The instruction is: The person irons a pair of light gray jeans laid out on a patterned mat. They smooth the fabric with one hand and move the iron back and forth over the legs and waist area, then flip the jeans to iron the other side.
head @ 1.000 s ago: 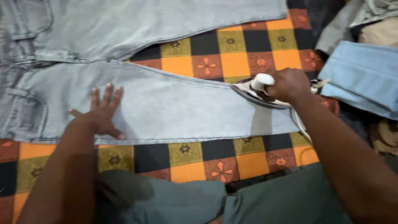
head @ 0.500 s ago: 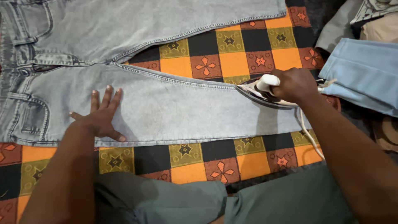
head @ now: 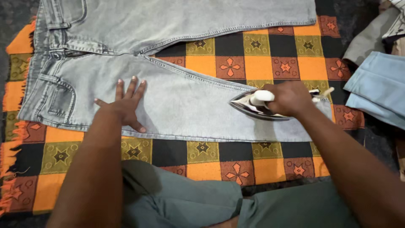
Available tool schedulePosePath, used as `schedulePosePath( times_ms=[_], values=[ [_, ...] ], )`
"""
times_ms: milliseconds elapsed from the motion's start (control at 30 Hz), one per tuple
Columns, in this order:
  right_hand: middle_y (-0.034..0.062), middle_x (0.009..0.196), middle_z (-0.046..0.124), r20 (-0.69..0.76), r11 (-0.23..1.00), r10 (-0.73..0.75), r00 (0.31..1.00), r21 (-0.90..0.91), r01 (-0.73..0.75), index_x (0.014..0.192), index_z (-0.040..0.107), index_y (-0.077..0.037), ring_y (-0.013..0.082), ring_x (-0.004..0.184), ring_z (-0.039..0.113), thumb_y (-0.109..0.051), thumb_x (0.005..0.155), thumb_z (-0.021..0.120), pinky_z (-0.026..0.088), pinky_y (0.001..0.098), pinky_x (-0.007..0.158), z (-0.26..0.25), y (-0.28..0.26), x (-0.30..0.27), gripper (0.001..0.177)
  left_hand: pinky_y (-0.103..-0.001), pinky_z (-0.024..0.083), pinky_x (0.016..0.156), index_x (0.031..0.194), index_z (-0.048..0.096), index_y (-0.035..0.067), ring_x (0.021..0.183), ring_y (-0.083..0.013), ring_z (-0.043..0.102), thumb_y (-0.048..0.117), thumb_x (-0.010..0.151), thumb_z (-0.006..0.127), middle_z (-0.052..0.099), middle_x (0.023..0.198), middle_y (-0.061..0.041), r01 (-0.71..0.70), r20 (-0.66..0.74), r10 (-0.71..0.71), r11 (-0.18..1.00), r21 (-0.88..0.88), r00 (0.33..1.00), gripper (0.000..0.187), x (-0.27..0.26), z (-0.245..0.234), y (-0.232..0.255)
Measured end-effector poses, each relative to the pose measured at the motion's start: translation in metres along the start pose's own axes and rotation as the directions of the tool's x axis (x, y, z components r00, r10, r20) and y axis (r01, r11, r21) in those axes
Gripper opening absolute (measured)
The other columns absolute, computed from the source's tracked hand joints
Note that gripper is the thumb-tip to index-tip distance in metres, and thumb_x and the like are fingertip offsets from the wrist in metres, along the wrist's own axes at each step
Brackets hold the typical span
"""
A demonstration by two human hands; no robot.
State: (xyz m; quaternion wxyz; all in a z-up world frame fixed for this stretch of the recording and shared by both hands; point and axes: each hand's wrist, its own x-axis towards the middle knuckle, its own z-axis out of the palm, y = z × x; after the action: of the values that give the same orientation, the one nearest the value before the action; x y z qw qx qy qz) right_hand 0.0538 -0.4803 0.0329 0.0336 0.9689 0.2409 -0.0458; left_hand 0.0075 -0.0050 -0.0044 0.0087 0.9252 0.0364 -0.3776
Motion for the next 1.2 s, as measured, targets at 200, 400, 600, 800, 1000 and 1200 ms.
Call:
schedulePosePath(
  times_ms=[200,400,600,800,1000,1200],
  values=[
    [0.0106,0.073,0.072,-0.027,0.997,-0.082,0.996,-0.018,0.081,0.103,0.073,-0.022,0.0326,0.069,0.071,-0.028,0.077,0.069,0.054,0.0494,0.061,-0.002,-0.038,0.015,0.026,-0.090,0.015,0.106,0.159,-0.020,0.047,0.159,-0.0285,-0.020,0.050,0.052,0.102,-0.028,0.170,0.016,-0.001,0.008,0.001,1.000,0.017,1.000,0.162,0.000,0.000,0.000],
    [0.0115,0.075,0.073,-0.046,0.994,-0.102,0.994,0.032,0.104,0.099,0.073,-0.021,0.0338,0.070,0.071,-0.029,0.079,0.070,0.053,0.0504,0.060,-0.009,-0.080,0.028,0.023,-0.090,0.015,0.107,0.160,-0.017,0.046,0.160,-0.0279,-0.019,0.048,0.052,0.102,-0.025,0.171,0.016,-0.029,-0.019,0.028,0.999,-0.015,0.999,0.160,-0.004,0.000,-0.002],
    [0.0105,0.072,0.072,-0.066,0.991,-0.119,0.991,0.049,0.122,0.097,0.073,-0.020,0.0336,0.069,0.071,-0.029,0.077,0.070,0.052,0.0500,0.057,-0.012,-0.119,0.037,0.022,-0.089,0.016,0.107,0.160,-0.017,0.046,0.160,-0.0269,-0.018,0.046,0.054,0.102,-0.025,0.171,0.017,-0.016,-0.014,0.016,1.000,-0.011,1.000,0.159,-0.011,-0.004,0.002],
    [0.0134,0.065,0.069,-0.168,0.980,-0.147,0.975,0.107,0.166,0.089,0.073,-0.015,0.0359,0.061,0.068,-0.047,0.086,0.072,0.051,0.0511,0.055,-0.015,-0.156,0.041,0.032,-0.089,0.015,0.108,0.160,-0.018,0.045,0.160,-0.0262,-0.019,0.047,0.057,0.100,-0.026,0.171,0.016,0.001,-0.010,-0.001,1.000,0.005,1.000,0.157,-0.015,-0.007,0.005],
    [0.0138,0.071,0.072,-0.082,0.985,-0.095,0.992,0.139,0.106,0.095,0.073,-0.016,0.0364,0.066,0.070,-0.031,0.079,0.070,0.053,0.0511,0.058,-0.012,-0.175,0.049,0.022,-0.088,0.015,0.108,0.159,-0.019,0.046,0.160,-0.0264,-0.019,0.047,0.056,0.101,-0.026,0.170,0.016,-0.007,0.004,0.007,1.000,-0.001,1.000,0.158,-0.013,-0.007,0.004],
    [0.0149,0.080,0.074,0.069,0.994,-0.064,0.996,0.096,0.057,0.112,0.072,-0.019,0.0360,0.076,0.073,-0.037,0.080,0.067,0.056,0.0506,0.065,-0.016,-0.161,0.041,0.037,-0.086,0.017,0.110,0.161,-0.011,0.045,0.160,-0.0278,-0.013,0.052,0.057,0.098,-0.020,0.173,0.012,-0.061,-0.058,0.061,0.998,0.005,0.996,0.151,-0.018,0.001,-0.005]
  ],
)
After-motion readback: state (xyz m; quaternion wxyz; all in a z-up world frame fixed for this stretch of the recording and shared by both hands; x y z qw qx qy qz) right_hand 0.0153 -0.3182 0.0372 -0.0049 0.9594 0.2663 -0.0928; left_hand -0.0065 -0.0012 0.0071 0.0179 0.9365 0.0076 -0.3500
